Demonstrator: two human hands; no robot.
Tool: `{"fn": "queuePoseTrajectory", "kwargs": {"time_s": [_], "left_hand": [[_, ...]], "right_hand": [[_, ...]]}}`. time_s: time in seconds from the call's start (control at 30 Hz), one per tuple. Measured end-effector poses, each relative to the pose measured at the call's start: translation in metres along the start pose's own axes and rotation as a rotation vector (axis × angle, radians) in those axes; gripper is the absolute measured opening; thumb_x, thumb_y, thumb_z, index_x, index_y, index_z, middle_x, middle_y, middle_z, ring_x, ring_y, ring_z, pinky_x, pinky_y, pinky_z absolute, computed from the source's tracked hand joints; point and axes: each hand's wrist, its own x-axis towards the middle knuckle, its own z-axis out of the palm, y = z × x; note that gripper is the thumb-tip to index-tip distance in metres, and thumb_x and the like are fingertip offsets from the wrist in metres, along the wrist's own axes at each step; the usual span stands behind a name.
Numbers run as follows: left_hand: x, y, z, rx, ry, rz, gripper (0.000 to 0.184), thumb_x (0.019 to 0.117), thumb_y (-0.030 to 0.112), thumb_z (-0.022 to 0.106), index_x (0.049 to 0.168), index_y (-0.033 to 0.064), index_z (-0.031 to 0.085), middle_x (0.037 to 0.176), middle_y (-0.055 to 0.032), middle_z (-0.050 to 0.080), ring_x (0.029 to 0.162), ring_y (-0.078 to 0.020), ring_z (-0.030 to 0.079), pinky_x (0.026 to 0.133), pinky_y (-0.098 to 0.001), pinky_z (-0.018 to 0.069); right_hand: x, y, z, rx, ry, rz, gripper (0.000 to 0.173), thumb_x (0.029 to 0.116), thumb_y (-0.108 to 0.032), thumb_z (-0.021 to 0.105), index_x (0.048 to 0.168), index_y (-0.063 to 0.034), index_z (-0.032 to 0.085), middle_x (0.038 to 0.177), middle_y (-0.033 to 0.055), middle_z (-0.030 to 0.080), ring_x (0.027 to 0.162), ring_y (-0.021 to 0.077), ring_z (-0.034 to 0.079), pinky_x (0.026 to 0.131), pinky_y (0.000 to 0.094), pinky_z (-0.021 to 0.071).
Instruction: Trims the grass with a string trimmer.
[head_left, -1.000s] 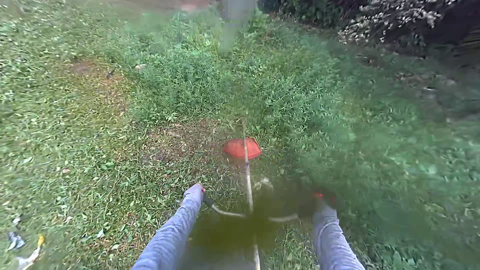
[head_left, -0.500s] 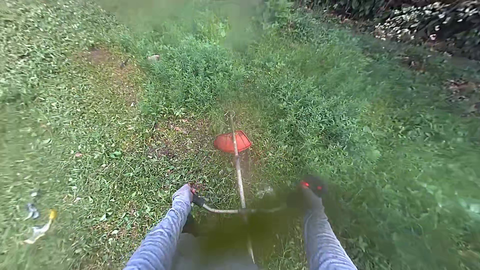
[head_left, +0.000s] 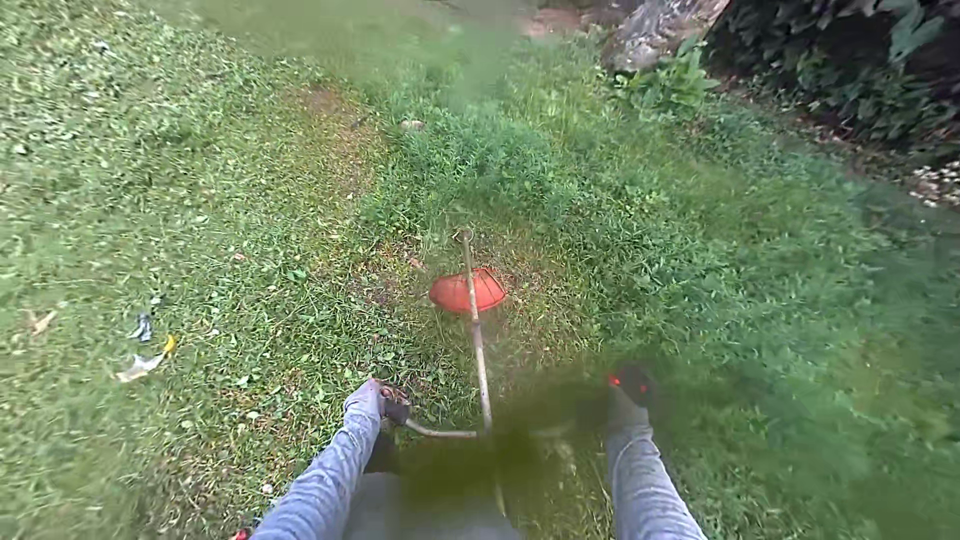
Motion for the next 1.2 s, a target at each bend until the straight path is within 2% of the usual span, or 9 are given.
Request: {"fn": "queuePoseTrajectory", "kwargs": {"time_s": [0.2,0.3,0.33,0.4,0.67,0.87,0.93,1.13,1.2], "left_hand": [[0.018,-0.042,-0.025,-0.127,0.033,-0.099,0.032,0.0971,0.023,0.061,0.128,0.0147,0.068,0.133,-0.0124,0.067,0.124,-0.0333,0.064,0.103,-0.0579,0.0505],[0.024,-0.065,-0.044,-0.149,0.051,-0.154,0.035,0.093,0.026,0.067,0.125,0.0136,0.068,0.131,-0.0135,0.068,0.122,-0.0339,0.065,0.1,-0.0577,0.0524],[0.028,-0.074,-0.049,-0.174,0.062,-0.178,0.035,0.0929,0.027,0.068,0.125,0.0138,0.068,0.13,-0.0139,0.068,0.122,-0.0342,0.065,0.1,-0.0581,0.0525],[0.039,-0.09,-0.061,-0.202,0.087,-0.216,0.034,0.0912,0.029,0.07,0.123,0.0164,0.07,0.127,-0.0124,0.07,0.12,-0.0331,0.066,0.099,-0.0578,0.0526],[0.085,-0.117,-0.102,-0.235,0.141,-0.309,0.036,0.0879,0.03,0.073,0.12,0.0154,0.068,0.123,-0.013,0.071,0.116,-0.0327,0.067,0.096,-0.0567,0.0549],[0.089,-0.057,-0.14,-0.122,0.069,-0.246,0.033,0.0873,0.035,0.074,0.115,0.0165,0.073,0.122,-0.0123,0.072,0.116,-0.0335,0.068,0.095,-0.0579,0.0546],[0.089,-0.028,-0.151,-0.084,0.053,-0.187,0.031,0.0916,0.033,0.07,0.116,0.0153,0.073,0.124,-0.0132,0.071,0.118,-0.034,0.067,0.098,-0.0594,0.0531],[0.126,0.081,-0.15,-0.029,0.057,0.021,0.03,0.0966,0.023,0.064,0.125,0.016,0.069,0.127,-0.0122,0.07,0.123,-0.0331,0.064,0.103,-0.0586,0.0491],[0.129,0.139,-0.155,0.109,0.029,0.121,0.031,0.0954,0.024,0.064,0.125,0.0164,0.07,0.128,-0.0116,0.07,0.122,-0.0332,0.065,0.102,-0.0588,0.0504]], "right_hand": [[-0.008,-0.037,0.082,-0.094,-0.05,-0.011,0.031,0.1034,-0.002,0.049,0.133,0.0064,0.049,0.099,0.0143,0.056,0.075,0.0123,0.053,0.072,0.0271,0.0498],[-0.033,-0.08,0.135,-0.275,-0.187,0.056,0.039,0.1084,-0.003,0.038,0.146,0.0079,0.038,0.134,0.0234,0.053,0.108,0.0187,0.057,0.097,0.0286,0.0453],[-0.029,-0.08,0.148,-0.29,-0.244,0.012,0.039,0.1088,-0.004,0.037,0.146,0.008,0.038,0.133,0.0245,0.052,0.108,0.0202,0.056,0.096,0.0308,0.0452],[-0.011,-0.061,0.175,-0.203,-0.25,-0.206,0.033,0.1046,-0.006,0.047,0.134,0.008,0.049,0.107,0.02,0.06,0.082,0.0164,0.059,0.074,0.0297,0.0522],[0.068,-0.072,0.292,-0.088,-0.351,-0.135,0.029,0.0988,-0.003,0.056,0.128,0.0038,0.054,0.087,0.0116,0.06,0.064,0.0139,0.056,0.063,0.0317,0.0533],[0.106,-0.087,0.256,-0.149,-0.333,-0.206,0.031,0.1004,0.001,0.049,0.13,0.0107,0.049,0.096,0.0185,0.06,0.071,0.0158,0.058,0.067,0.03,0.0538],[0.094,-0.113,0.222,-0.267,-0.37,-0.1,0.04,0.1055,-0.003,0.041,0.142,0.0128,0.039,0.124,0.0294,0.058,0.097,0.0242,0.062,0.088,0.0338,0.0516],[0.155,-0.075,0.116,-0.077,-0.038,0.13,0.034,0.1041,-0.004,0.047,0.138,0.0049,0.046,0.107,0.0158,0.058,0.083,0.0141,0.055,0.079,0.0301,0.0498],[0.17,-0.057,0.073,0.044,0.091,0.094,0.032,0.1015,0.0,0.049,0.133,0.0067,0.049,0.094,0.0123,0.056,0.07,0.0107,0.053,0.067,0.0266,0.0501]]}}
